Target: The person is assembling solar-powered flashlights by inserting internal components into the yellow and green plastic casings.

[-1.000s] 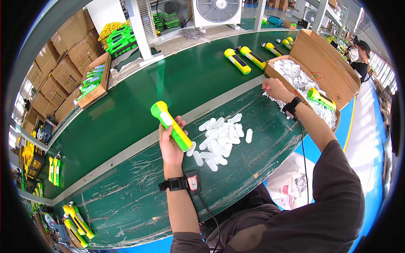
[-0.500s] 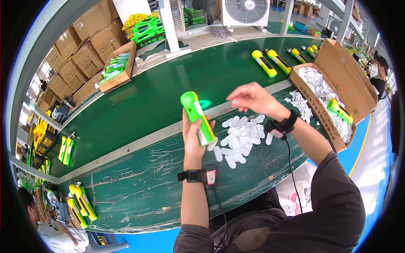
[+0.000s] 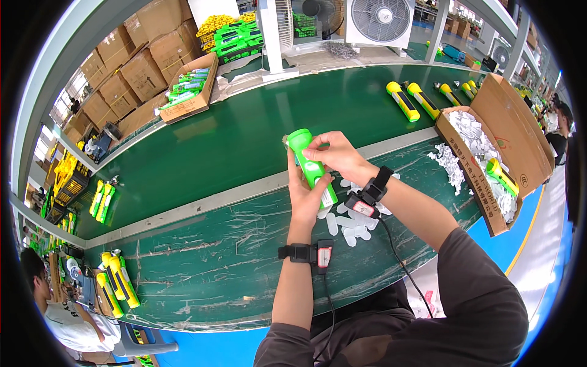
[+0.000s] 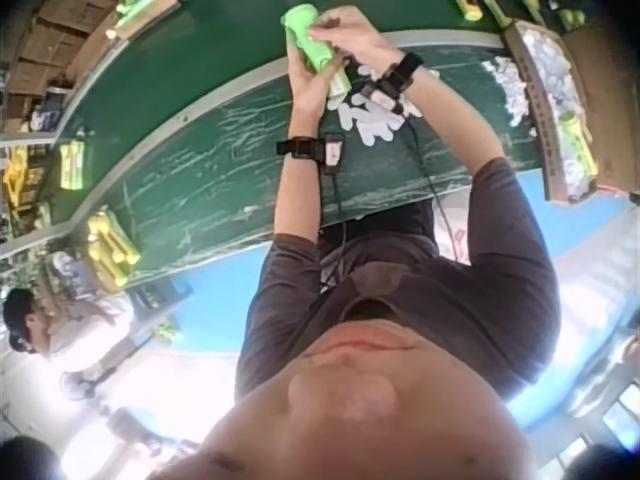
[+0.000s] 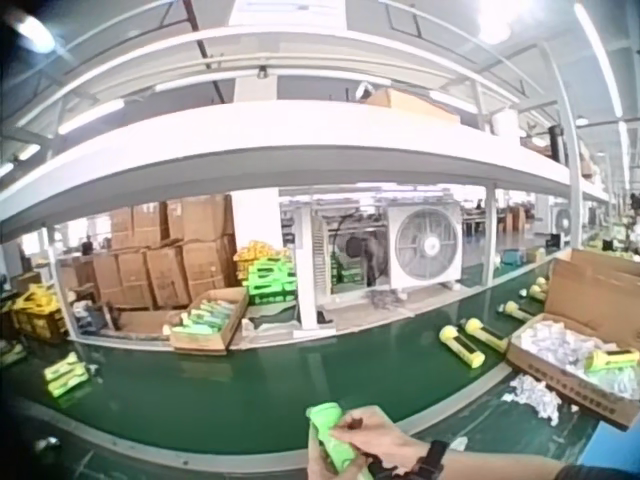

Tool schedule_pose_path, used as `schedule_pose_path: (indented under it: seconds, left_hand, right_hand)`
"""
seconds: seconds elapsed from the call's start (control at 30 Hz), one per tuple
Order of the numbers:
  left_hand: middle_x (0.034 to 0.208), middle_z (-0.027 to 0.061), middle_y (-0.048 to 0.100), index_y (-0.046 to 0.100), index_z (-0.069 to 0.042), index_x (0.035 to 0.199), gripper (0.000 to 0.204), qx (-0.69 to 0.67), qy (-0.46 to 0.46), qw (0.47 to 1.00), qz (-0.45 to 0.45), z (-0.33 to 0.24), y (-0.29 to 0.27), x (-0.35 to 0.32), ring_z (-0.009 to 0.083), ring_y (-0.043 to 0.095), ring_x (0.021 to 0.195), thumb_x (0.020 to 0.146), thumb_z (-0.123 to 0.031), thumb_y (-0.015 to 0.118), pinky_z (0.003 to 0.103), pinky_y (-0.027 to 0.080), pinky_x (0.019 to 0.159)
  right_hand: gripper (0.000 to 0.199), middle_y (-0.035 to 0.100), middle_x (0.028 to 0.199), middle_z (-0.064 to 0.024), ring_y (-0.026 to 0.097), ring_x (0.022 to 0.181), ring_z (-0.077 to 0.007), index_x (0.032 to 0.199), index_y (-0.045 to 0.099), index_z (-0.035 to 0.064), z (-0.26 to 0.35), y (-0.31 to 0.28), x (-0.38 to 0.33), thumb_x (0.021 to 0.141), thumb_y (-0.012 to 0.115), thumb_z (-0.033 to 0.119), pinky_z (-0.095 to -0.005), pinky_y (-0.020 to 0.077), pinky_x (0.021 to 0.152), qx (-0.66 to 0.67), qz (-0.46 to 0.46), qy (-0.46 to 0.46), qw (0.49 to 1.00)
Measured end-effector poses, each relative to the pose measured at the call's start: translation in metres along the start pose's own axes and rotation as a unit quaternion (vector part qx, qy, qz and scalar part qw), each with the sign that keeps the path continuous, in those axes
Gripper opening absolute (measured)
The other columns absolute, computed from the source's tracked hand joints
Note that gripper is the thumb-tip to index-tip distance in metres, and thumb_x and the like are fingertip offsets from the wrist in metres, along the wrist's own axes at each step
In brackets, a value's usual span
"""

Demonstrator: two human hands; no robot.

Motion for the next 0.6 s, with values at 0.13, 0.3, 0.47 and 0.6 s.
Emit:
schedule_pose_path:
  seconds: [0.13,0.3,0.47,0.6]
  left_hand:
    - [0.118,0.0115,0.048,0.007,-0.014,0.149,0.093,0.010,0.005,1.000,-0.010,0.002,0.001,-0.001,0.0227,0.057,0.105,0.077,0.007,0.063,0.035,0.053,0.085]
    - [0.118,0.0108,0.046,0.009,-0.014,0.149,0.094,0.023,0.020,0.999,-0.010,0.001,0.001,0.000,0.0216,0.054,0.108,0.075,0.009,0.063,0.034,0.051,0.087]
    - [0.118,0.0101,0.046,0.015,-0.006,0.147,0.090,0.043,-0.003,0.999,-0.027,0.004,-0.001,-0.001,0.0207,0.054,0.106,0.074,0.009,0.066,0.033,0.051,0.086]
    - [0.120,0.0103,0.047,0.015,-0.005,0.146,0.088,0.056,-0.017,0.998,-0.017,0.011,-0.005,0.001,0.0205,0.056,0.104,0.075,0.008,0.066,0.032,0.052,0.084]
  right_hand:
    - [0.030,0.062,0.084,-0.0123,0.062,0.069,-0.0164,0.089,0.060,-0.0072,-0.001,-0.005,0.002,0.079,0.074,0.017,-0.0302,0.0505,0.059,0.002,-0.055,-0.002,0.998]
    - [0.035,0.060,0.096,-0.0143,0.060,0.076,-0.0154,0.099,0.056,-0.0062,-0.012,-0.008,0.010,0.080,0.073,0.017,-0.0297,0.0500,0.060,-0.047,-0.071,-0.032,0.996]
    - [0.049,0.056,0.107,-0.0188,0.060,0.087,-0.0196,0.117,0.045,-0.0043,-0.023,-0.006,0.012,0.081,0.072,0.016,-0.0315,0.0521,0.069,0.002,-0.076,-0.040,0.996]
    - [0.051,0.056,0.108,-0.0197,0.060,0.091,-0.0209,0.121,0.044,-0.0007,-0.019,-0.002,0.011,0.081,0.071,0.016,-0.0321,0.0522,0.071,-0.062,-0.053,-0.071,0.994]
Point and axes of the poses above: each hand's wrist, its own x-axis towards the middle knuckle, its own y-axis out of the palm, z = x × y, the point moved 5 cm from there along x, towards the middle knuckle
